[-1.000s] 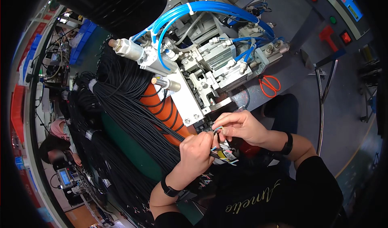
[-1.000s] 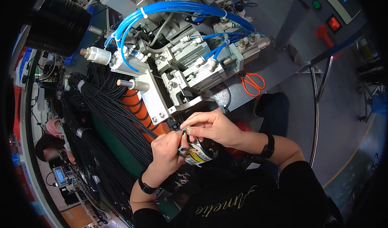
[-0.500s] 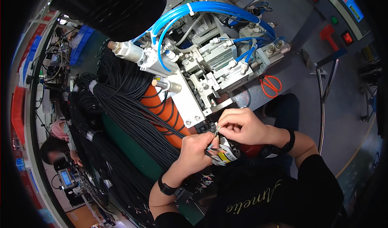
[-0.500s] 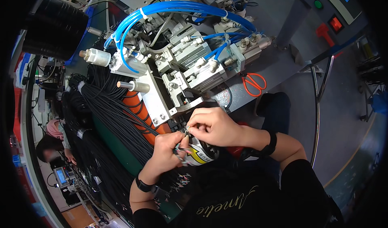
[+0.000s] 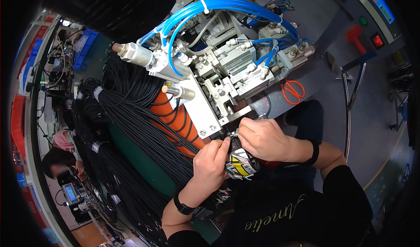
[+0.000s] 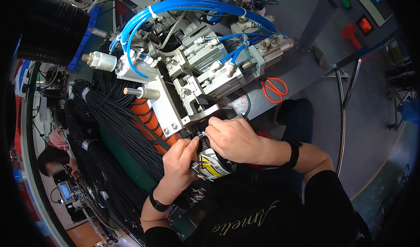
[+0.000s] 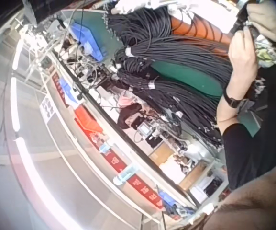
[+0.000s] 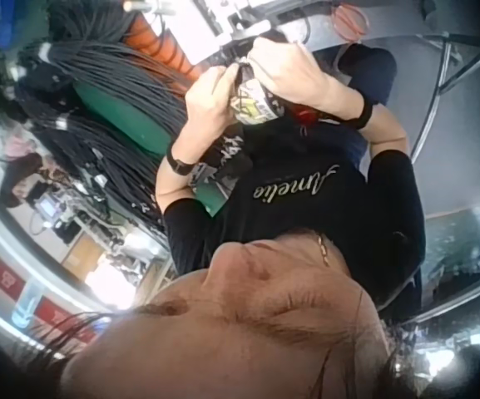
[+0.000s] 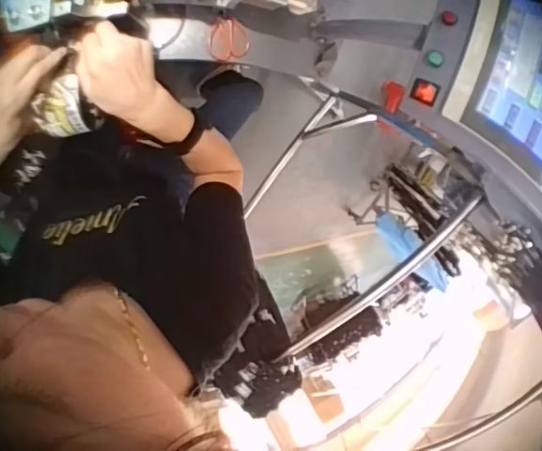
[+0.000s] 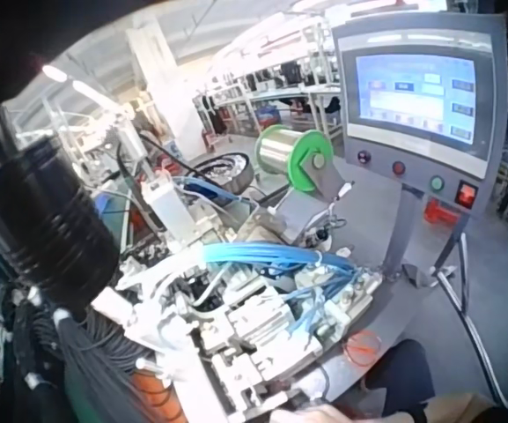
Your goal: Manually feeding and organizing electrical wires into an industrial processing machine for assembly.
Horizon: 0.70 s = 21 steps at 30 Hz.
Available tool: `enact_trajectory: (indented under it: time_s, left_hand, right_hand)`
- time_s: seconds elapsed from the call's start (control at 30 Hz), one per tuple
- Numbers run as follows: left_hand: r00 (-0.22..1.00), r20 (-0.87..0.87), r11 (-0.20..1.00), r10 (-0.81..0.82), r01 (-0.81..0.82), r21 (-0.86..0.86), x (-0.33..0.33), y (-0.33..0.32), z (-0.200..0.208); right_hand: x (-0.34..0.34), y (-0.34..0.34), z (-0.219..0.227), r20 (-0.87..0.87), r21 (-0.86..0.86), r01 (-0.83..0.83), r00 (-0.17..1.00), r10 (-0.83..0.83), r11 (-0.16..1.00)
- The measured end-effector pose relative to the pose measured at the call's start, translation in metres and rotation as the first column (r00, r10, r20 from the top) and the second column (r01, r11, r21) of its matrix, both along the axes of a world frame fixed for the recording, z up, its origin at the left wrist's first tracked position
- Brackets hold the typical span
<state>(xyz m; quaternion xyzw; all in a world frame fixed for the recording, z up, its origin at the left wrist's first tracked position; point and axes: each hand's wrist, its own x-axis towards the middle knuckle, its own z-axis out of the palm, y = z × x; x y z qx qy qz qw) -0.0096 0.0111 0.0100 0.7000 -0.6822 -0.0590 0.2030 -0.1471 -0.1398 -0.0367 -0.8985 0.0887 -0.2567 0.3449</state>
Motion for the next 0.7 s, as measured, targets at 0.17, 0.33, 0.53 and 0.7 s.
enact_trajectory:
  time_s: [0.17, 0.33, 0.53, 0.7]
  left_hand:
    - [0.999, 0.035, 1.000, 0.013, -0.013, 0.015, -0.003, -0.003, 0.003]
    - [0.968, 0.240, 0.995, -0.079, 0.064, 0.072, -0.007, -0.004, 0.007]
    - [0.937, 0.331, 0.991, -0.109, 0.078, 0.105, -0.010, -0.012, 0.010]
    - [0.917, 0.382, 0.989, -0.116, 0.073, 0.125, -0.014, -0.011, 0.009]
  right_hand:
    - [0.000, 0.001, -0.006, -0.002, -0.055, 0.003, 1.000, -0.003, 0.999]
    - [0.000, 0.005, -0.001, -0.047, -0.161, 0.027, 0.998, -0.035, 0.987]
    - [0.004, -0.008, 0.009, -0.154, -0.132, -0.059, 0.987, 0.038, 0.990]
    - [0.005, -0.005, 0.006, -0.111, -0.175, -0.040, 0.994, 0.020, 0.984]
